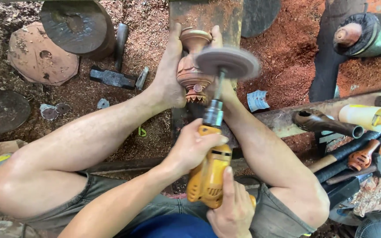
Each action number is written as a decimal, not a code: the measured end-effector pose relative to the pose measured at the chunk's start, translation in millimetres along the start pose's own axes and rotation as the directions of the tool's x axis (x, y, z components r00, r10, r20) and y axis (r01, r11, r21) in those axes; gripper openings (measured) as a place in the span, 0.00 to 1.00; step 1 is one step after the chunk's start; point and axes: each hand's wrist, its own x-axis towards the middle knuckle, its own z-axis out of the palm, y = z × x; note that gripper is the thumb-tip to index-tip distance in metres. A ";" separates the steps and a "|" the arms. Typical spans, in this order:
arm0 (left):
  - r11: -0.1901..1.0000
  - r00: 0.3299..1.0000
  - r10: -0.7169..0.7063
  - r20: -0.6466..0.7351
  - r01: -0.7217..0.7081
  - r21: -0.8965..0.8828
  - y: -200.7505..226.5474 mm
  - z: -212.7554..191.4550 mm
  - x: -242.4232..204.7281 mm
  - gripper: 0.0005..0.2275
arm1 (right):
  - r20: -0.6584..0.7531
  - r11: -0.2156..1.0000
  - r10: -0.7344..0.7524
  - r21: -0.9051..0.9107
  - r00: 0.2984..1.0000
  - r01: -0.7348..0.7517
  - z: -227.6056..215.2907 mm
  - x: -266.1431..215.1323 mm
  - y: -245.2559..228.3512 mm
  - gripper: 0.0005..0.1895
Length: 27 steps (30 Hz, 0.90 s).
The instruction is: Polishing and buffing wooden decorative components using a power drill with a buffing attachment while stabilizing the objects with feet.
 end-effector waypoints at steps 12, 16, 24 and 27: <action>0.993 0.986 -0.054 -0.155 0.037 -0.110 5.9 -73.0 -31.8 0.08 | 0.182 0.952 -0.289 0.154 0.940 0.263 19.3 21.2 -24.8 0.55; 0.997 0.971 0.052 -0.232 -0.064 -0.043 3.6 -96.4 -45.1 0.08 | 0.306 0.880 -0.126 0.473 0.944 -0.035 15.2 75.7 -28.3 0.50; 0.971 0.892 0.222 -0.394 -0.166 0.171 15.7 -122.1 -103.1 0.08 | -0.180 0.967 -0.063 0.234 0.982 0.105 141.8 182.4 18.3 0.59; 0.969 0.876 0.228 -0.425 -0.165 0.182 10.5 -132.9 -111.3 0.09 | -0.201 0.921 0.120 0.388 0.972 -0.033 179.7 189.0 43.9 0.46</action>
